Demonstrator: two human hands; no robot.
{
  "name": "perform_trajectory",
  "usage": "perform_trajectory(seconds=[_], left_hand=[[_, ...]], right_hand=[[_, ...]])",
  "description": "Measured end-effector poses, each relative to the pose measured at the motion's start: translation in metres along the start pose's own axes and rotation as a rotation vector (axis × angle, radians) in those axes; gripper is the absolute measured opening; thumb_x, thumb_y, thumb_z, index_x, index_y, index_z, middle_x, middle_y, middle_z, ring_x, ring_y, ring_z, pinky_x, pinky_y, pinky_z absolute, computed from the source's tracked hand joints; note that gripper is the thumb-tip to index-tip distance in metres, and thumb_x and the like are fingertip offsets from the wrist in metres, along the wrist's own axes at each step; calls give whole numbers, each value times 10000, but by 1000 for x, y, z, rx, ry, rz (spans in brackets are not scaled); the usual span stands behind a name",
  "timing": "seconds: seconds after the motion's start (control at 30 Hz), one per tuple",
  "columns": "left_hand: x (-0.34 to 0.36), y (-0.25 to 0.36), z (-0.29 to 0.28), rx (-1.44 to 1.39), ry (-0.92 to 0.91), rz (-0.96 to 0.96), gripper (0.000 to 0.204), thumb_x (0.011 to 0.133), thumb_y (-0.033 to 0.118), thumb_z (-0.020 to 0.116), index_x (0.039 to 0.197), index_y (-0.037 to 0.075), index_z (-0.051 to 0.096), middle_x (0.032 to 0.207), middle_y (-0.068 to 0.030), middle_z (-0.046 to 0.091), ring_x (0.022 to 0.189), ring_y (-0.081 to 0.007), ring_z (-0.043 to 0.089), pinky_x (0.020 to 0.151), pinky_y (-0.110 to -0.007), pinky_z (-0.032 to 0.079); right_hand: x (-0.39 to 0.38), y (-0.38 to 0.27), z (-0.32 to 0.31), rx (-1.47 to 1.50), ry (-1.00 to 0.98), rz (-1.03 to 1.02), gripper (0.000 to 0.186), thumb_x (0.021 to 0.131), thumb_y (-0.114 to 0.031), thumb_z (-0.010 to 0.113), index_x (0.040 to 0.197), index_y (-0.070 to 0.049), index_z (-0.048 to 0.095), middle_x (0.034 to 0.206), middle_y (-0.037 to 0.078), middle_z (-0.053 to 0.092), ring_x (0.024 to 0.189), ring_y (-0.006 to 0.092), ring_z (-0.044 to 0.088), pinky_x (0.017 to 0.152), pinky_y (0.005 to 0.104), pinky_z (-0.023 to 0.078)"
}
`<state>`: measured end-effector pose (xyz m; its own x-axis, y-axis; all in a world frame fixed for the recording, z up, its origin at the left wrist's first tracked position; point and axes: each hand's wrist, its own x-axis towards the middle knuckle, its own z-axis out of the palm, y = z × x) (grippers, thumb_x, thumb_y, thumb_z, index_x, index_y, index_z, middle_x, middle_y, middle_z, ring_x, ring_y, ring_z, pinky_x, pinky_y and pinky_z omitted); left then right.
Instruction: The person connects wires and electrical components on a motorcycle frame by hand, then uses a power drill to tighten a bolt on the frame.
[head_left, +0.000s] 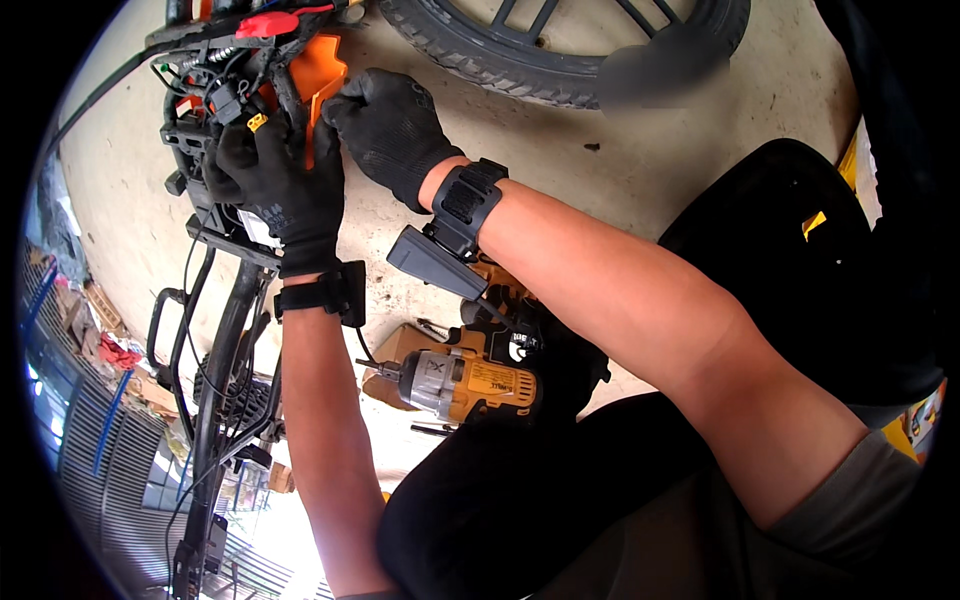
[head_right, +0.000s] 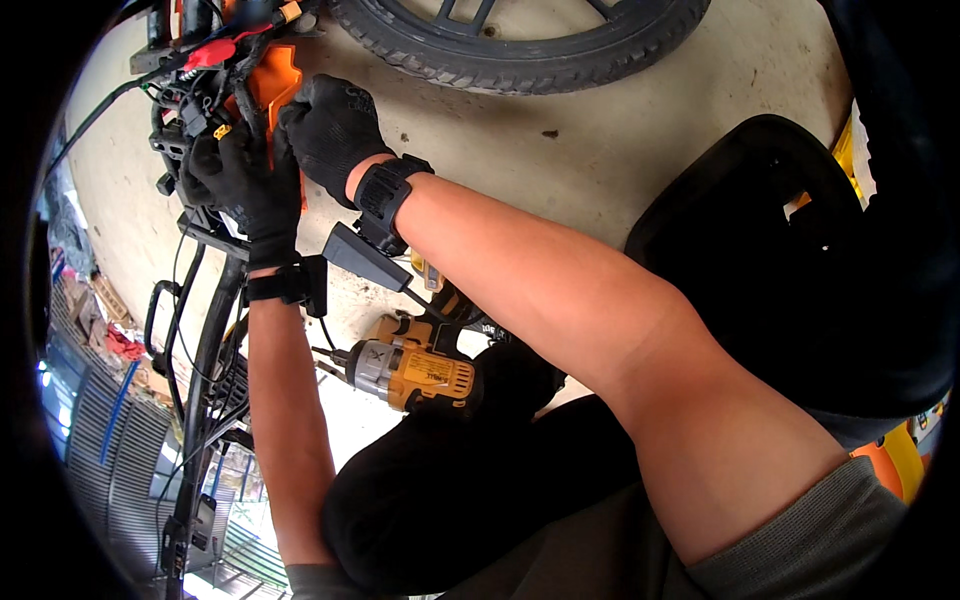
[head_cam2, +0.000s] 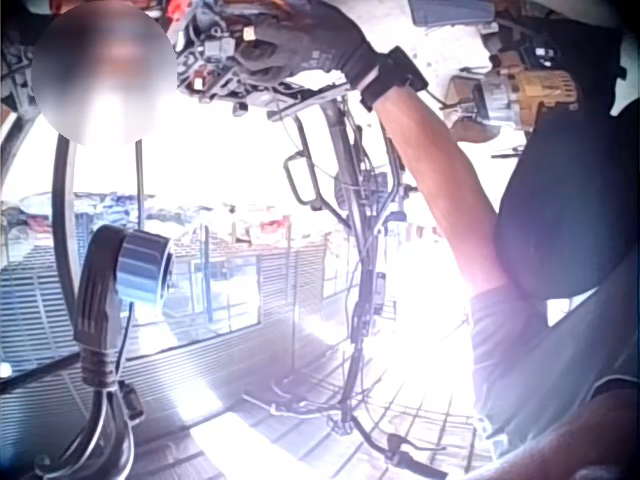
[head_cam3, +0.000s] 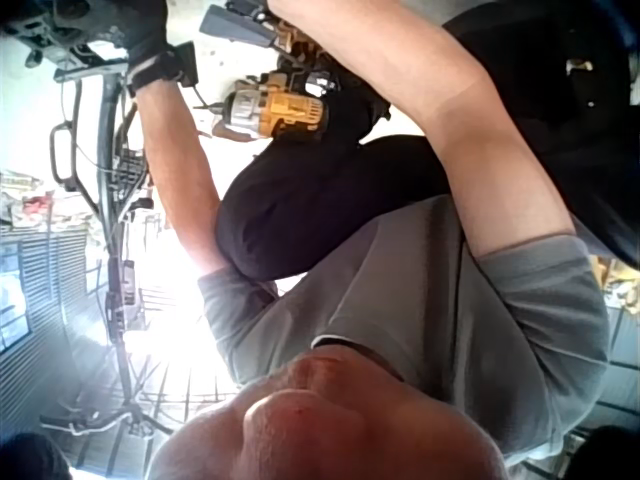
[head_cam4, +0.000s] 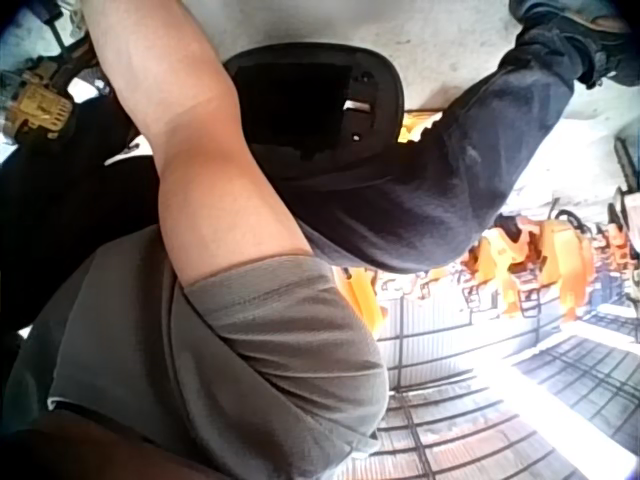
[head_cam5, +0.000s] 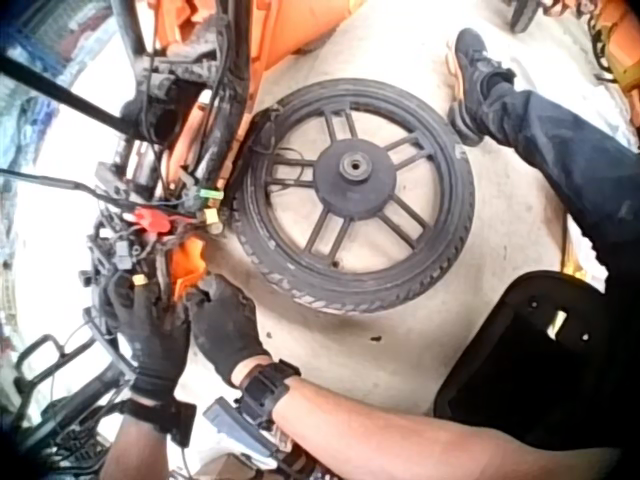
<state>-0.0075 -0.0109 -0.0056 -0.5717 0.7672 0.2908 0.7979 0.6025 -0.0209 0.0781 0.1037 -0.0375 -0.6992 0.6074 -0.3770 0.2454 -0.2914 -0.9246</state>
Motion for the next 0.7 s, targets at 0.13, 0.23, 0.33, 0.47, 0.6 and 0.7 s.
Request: perform_trajectory(seconds=[0.13, 0.23, 0.33, 0.47, 0.6, 0.7], left_hand=[[1, 0, 1, 21, 13, 26, 417, 730, 378, 800, 1038, 146, 640, 1213, -156, 457, 1213, -388, 333, 1011, -553, 243], [2, 1, 0, 0, -10, 18, 425, 730, 372, 798, 1048, 143, 634, 1208, -158, 457, 1209, -379, 342, 1016, -552, 233], [1, 0, 0, 1, -18, 17, 430, 729, 366, 795, 1056, 140, 630, 1205, -160, 458, 1209, -378, 345, 1018, -553, 229], [3, 2, -6, 71, -30, 85, 436, 726, 368, 794, 1060, 142, 628, 1202, -163, 457, 1207, -382, 348, 1021, -556, 229], [2, 6, -4, 85, 13, 33, 442, 727, 367, 791, 1068, 140, 625, 1207, -165, 456, 1215, -380, 355, 1028, -558, 232], [5, 9, -7, 114, 20, 68, 439, 729, 356, 790, 1071, 139, 623, 1207, -164, 456, 1218, -375, 358, 1033, -556, 232]], right_hand=[[2, 1, 2, -45, 48, -29, 209, 844, -217, 649, 833, -10, 677, 776, 164, 680, 738, 301, 663, 716, 393, 511], [1, 2, 6, 51, 70, 40, 176, 846, -182, 650, 830, -9, 672, 783, 137, 686, 727, 246, 669, 704, 364, 517], [1, -2, 8, 159, 62, 107, 141, 842, -143, 656, 861, -4, 669, 780, 103, 688, 712, 188, 663, 685, 329, 522], [-2, -7, -4, 229, -42, 120, 142, 794, -129, 666, 855, -1, 661, 784, 148, 688, 733, 249, 670, 701, 355, 528], [-5, -7, -2, 257, -15, 115, 162, 763, -140, 675, 832, 6, 666, 779, 171, 690, 747, 285, 679, 716, 369, 531], [-3, -6, -3, 227, -25, 127, 181, 761, -151, 680, 843, 10, 662, 810, 180, 689, 772, 301, 676, 730, 379, 529]])
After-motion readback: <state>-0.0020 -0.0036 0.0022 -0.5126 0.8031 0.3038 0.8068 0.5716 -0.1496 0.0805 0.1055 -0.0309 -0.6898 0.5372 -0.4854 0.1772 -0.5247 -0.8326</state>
